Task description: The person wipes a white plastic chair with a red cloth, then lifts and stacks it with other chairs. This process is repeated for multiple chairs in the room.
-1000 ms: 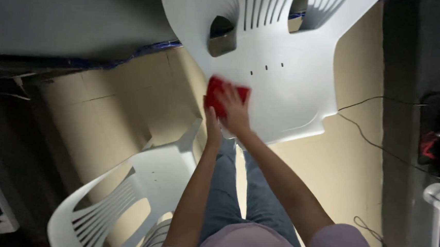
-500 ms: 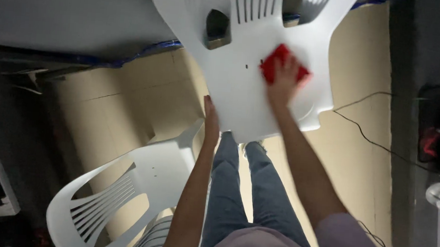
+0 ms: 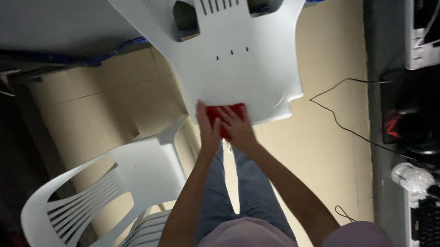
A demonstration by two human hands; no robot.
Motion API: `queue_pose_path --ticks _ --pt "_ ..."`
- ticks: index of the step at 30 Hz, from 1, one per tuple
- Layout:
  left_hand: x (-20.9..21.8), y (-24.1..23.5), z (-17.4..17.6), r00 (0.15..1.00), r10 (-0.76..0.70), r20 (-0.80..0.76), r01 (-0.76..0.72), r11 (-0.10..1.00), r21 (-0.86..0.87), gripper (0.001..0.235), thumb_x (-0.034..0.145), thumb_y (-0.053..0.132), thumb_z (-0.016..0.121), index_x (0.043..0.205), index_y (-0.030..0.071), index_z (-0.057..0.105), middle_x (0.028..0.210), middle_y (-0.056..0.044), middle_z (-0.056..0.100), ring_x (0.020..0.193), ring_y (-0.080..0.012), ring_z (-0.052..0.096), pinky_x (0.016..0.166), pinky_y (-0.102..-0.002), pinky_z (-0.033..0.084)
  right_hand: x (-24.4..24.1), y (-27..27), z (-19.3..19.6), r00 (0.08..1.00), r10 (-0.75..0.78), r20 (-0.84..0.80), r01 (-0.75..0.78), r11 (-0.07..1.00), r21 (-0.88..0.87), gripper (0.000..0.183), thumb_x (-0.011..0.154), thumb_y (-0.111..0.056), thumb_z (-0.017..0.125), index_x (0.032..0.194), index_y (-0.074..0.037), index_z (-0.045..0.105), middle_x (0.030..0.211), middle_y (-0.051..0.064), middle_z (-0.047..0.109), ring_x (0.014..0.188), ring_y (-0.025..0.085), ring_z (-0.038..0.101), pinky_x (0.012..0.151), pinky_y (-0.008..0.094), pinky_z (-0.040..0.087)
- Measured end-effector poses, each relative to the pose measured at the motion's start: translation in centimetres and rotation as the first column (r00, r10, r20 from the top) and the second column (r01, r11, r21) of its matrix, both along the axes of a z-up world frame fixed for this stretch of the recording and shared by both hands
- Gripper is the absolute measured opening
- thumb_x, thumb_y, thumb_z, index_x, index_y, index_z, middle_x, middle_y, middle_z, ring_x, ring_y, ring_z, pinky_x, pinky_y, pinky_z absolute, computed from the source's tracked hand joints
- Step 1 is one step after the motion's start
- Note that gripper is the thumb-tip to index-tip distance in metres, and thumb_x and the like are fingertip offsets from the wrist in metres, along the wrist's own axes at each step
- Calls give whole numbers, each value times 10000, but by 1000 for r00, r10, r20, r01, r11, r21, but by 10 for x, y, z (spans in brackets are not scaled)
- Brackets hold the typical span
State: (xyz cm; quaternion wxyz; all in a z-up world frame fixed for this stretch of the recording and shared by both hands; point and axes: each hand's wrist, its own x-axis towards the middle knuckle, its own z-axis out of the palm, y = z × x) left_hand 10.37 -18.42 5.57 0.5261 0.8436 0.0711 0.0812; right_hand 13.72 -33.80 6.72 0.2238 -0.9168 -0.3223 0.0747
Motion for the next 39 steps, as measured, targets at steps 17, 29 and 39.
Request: queue_pose_path --ticks 17,29,39 --pt "41 -110 3 868 -434 -241 497 755 429 972 913 429 696 1618 -18 198 1719 -274 60 1606 -445 41 1260 -645 84 141 -138 -55 874 -390 289 471 824 -314 755 870 -464 753 1557 -265 514 1722 88 210 1576 337 163 1194 694 108" --pt "74 -115 24 886 -215 -411 373 857 355 1451 653 528 925 1610 -15 -21 1669 -323 -65 1561 -489 38 1134 -784 157 130 -151 20 994 50 -98 -91 870 -484 873 806 -484 765 1568 -229 423 1707 59 188 1571 242 156 1251 548 130" --pt "81 -115 20 888 -211 -409 352 884 307 1284 750 409 886 1633 61 21 1681 -299 -2 1523 -506 154 1113 -784 201 271 -107 -16 968 65 242 46 904 -426 882 850 -453 759 1630 -243 406 1748 77 200 1595 265 188 1269 499 180"
